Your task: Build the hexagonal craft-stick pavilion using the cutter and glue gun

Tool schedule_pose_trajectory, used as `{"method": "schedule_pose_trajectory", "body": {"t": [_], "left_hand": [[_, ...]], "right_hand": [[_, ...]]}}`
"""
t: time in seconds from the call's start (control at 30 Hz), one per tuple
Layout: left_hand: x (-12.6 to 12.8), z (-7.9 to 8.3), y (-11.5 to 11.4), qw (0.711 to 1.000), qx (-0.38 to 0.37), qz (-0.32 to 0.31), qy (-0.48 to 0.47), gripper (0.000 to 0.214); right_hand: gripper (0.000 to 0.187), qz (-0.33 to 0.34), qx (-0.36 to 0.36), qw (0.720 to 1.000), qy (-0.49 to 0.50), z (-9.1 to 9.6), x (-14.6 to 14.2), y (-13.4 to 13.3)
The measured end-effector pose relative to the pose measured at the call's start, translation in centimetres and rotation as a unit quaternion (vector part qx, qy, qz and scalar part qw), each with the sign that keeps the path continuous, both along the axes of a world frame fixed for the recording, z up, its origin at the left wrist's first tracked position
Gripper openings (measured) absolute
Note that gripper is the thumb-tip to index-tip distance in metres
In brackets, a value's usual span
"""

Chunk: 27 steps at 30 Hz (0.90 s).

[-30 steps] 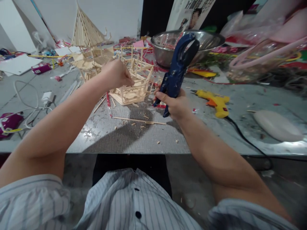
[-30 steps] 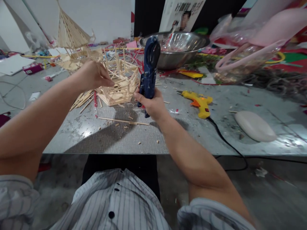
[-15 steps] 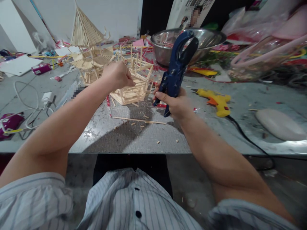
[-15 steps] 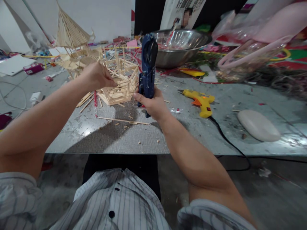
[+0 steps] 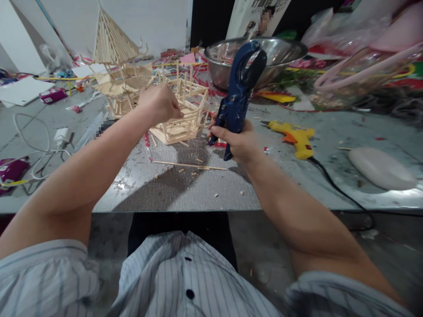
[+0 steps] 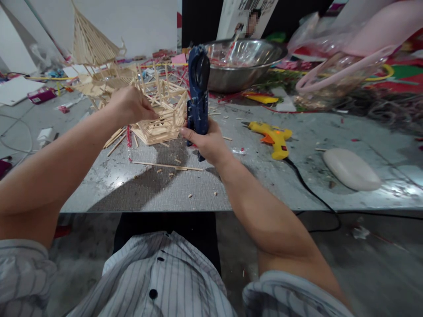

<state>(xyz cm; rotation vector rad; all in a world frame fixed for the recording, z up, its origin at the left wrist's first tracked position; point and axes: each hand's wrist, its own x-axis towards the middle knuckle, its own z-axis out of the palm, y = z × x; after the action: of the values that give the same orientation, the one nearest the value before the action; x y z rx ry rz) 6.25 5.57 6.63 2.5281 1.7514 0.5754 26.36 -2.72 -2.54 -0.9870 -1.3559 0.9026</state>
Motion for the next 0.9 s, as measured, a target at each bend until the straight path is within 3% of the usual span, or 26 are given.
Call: {"method": "schedule_pose_trajectory", "body": {"t": [0.23, 0.47, 0.9], "left_hand": [[0.9, 1.7, -2.7, 0.991, -0.095, 0.077, 0.052, 0.018], [0.4, 1.2, -2.0, 0.992, -0.096, 0.062, 0.051, 0.025], [0.0, 1.2, -2.1, 0.994, -0.098, 0.032, 0.035, 0.024]], "right_hand": [[0.036, 0.005, -0.022, 1.000, 0.011, 0.2, 0.0, -0.1], [0.029, -0.002, -0.018, 1.000, -0.015, 0.2, 0.1, -0.2], [0.037, -0.022, 0.000, 0.999, -0.039, 0.4, 0.3, -0.1]]}}
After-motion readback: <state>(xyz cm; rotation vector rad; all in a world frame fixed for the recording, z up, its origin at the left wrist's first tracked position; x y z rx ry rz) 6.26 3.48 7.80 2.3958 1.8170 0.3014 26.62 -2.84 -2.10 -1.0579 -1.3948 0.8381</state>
